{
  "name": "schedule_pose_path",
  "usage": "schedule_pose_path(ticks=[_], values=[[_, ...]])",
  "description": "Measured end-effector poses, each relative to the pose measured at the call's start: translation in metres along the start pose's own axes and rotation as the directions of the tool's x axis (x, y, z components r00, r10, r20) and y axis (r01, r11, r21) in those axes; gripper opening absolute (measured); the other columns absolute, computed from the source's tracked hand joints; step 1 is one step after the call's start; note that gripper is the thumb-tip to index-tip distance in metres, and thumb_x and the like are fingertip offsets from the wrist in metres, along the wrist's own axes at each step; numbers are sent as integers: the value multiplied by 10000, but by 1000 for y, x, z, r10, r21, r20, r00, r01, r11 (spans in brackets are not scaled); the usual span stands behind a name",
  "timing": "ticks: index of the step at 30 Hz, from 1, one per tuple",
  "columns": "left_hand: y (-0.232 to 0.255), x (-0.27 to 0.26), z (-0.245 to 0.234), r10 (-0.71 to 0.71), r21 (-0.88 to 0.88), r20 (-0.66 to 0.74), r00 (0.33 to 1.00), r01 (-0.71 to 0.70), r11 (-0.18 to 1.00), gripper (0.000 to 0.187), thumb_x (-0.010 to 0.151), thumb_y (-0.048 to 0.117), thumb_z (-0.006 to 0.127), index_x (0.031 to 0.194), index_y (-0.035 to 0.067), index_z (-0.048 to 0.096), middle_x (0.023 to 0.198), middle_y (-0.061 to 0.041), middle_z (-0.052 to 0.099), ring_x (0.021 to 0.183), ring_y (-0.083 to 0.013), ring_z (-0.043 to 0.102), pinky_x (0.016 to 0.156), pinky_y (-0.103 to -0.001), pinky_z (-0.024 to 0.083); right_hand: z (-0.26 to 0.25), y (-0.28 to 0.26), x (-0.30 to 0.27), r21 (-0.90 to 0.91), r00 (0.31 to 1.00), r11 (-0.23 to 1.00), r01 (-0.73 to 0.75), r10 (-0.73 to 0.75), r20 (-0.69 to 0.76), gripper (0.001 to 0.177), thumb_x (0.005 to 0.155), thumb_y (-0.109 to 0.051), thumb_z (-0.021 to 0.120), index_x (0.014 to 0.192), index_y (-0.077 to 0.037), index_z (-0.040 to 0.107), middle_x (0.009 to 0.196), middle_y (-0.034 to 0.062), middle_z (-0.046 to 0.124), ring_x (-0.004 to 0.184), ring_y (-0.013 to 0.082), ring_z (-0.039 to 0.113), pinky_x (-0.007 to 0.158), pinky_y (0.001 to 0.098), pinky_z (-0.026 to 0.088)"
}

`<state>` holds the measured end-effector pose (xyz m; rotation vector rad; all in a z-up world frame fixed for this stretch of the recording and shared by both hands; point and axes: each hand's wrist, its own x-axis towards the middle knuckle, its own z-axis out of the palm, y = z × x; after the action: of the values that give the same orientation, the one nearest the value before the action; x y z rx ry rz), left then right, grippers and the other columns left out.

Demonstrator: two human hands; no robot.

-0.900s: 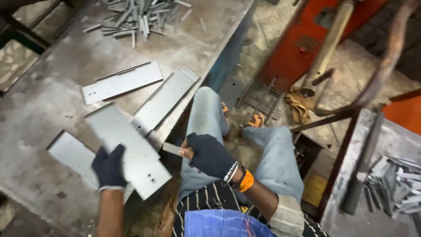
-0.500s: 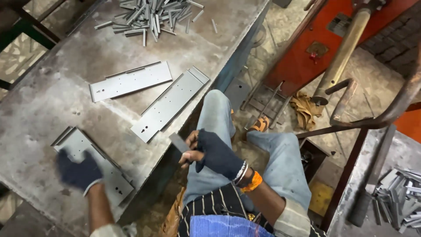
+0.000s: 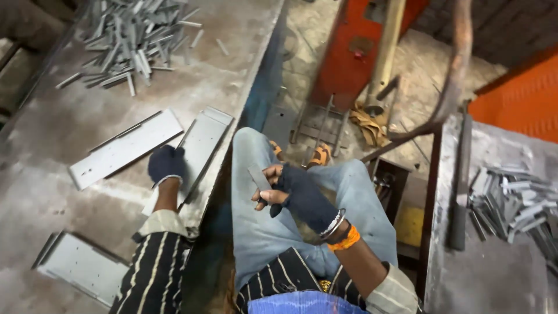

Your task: Spot welding small metal brackets onto a base metal plate at an industrial workstation.

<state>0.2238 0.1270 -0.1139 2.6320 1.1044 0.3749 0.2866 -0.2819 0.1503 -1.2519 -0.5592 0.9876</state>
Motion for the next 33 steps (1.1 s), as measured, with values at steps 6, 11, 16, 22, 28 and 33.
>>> schedule_pose_path(ticks=[6, 11, 16, 22, 28, 33], values=[[14, 14, -56, 155, 43, -36, 987, -154, 987, 381, 977, 482, 717, 944, 103, 706, 843, -201, 714, 795, -438, 671, 703, -562, 511, -43, 0, -22, -86, 990, 990, 107, -115, -86, 298, 986, -158, 695, 1208, 20, 606, 1024, 139, 769, 884, 184, 764, 737, 271, 590], [78, -2, -132, 223, -228, -181, 958, -261, 938, 352, 1071, 380, 757, 984, 47, 684, 862, -166, 712, 776, -334, 676, 709, -471, 523, -65, -4, -48, -76, 950, 997, 30, -52, -308, 328, 940, -174, 708, 1173, 12, 572, 963, 91, 739, 855, 178, 777, 660, 281, 588], [179, -43, -141, 148, -907, 259, 954, 187, 377, 219, 1025, 220, 762, 1110, 29, 696, 931, -41, 671, 771, -138, 587, 674, -290, 459, -74, 13, -59, -68, 853, 993, 91, -113, -509, 347, 960, -209, 749, 1110, 28, 546, 887, 25, 630, 759, 130, 719, 630, 279, 577], [305, -127, -148, 355, -862, 473, 806, 506, 0, 405, 842, 109, 749, 1223, 1, 663, 1050, -84, 758, 895, -192, 744, 800, -299, 609, -73, -3, -85, -191, 744, 957, -219, 38, -667, 250, 917, -321, 718, 1065, -120, 729, 573, -37, 468, 442, 51, 409, 429, 249, 306], [331, -174, -98, 486, -772, 581, 653, 631, 77, 395, 860, 116, 764, 1197, -43, 635, 964, -130, 733, 773, -226, 720, 684, -334, 593, -95, 25, -134, -151, 769, 986, -66, -46, -637, 239, 936, -310, 727, 952, -74, 761, 606, -89, 516, 483, 18, 423, 442, 231, 315], [355, -187, -105, 491, -722, 654, 576, 670, 175, 333, 845, 119, 722, 1134, -45, 702, 923, -137, 762, 718, -222, 735, 656, -341, 611, -176, 76, -195, -442, 421, 885, -149, -348, -838, 145, 969, -162, 630, 932, -65, 732, 740, 14, 641, 623, 146, 582, 556, 311, 451]])
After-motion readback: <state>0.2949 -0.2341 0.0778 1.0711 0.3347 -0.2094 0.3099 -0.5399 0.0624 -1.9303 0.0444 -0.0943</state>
